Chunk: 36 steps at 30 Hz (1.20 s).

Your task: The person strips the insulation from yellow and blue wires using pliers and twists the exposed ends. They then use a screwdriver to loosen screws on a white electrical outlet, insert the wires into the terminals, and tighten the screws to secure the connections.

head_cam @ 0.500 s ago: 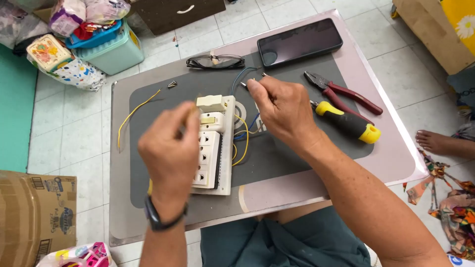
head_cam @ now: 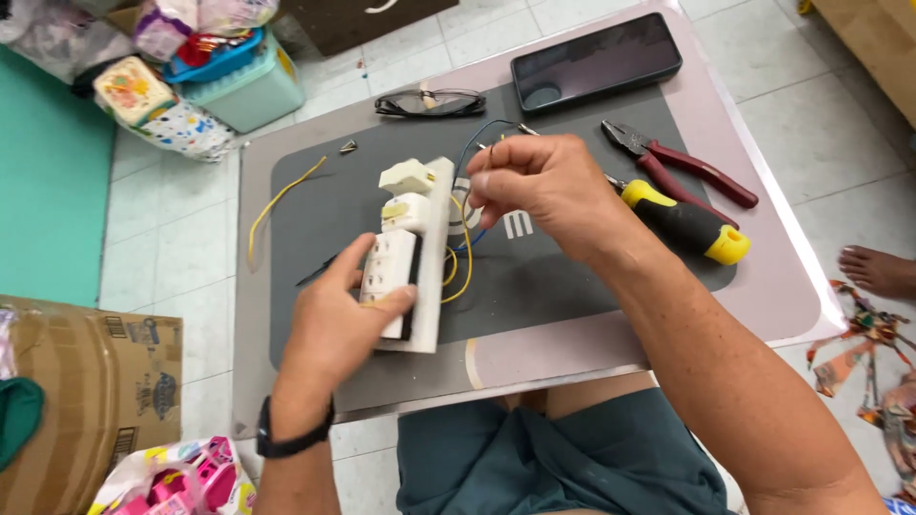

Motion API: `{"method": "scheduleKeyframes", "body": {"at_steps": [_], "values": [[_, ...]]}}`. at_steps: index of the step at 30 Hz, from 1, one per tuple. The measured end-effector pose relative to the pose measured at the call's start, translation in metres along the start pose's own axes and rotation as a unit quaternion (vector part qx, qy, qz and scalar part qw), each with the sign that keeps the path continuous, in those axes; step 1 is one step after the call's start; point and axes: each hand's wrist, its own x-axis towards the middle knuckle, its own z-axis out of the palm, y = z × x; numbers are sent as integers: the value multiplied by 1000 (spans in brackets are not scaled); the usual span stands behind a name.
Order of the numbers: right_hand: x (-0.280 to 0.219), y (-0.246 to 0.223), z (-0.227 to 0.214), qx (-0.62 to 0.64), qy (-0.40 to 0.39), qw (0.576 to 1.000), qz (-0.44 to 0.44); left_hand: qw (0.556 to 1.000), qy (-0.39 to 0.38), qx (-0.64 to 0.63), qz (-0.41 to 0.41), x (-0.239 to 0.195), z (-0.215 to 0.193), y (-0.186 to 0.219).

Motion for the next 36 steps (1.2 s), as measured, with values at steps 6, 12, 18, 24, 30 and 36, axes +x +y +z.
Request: {"method": "scheduleKeyframes", "body": {"at_steps": [6, 12, 18, 24, 30, 36], "values": [[5, 7, -7, 54, 53, 996, -54, 888, -73, -454, 26, 27, 22, -73], [-7, -2, 17, 38, -23, 997, -65, 987, 27, -156, -15, 13, 5, -58], [16, 5, 27, 16, -39, 994, -96, 993, 60, -102, 28, 2, -4, -60], [25, 5, 24, 21, -55, 993, -97, 986, 39, -165, 1, -3, -7, -62], [22, 18, 12, 109, -92, 988, -56, 965, 187, -176, 59, -2, -16, -76], [18, 5, 17, 62, -80, 995, 21, 857, 60, -491, 142, -104, 10, -90]]}}
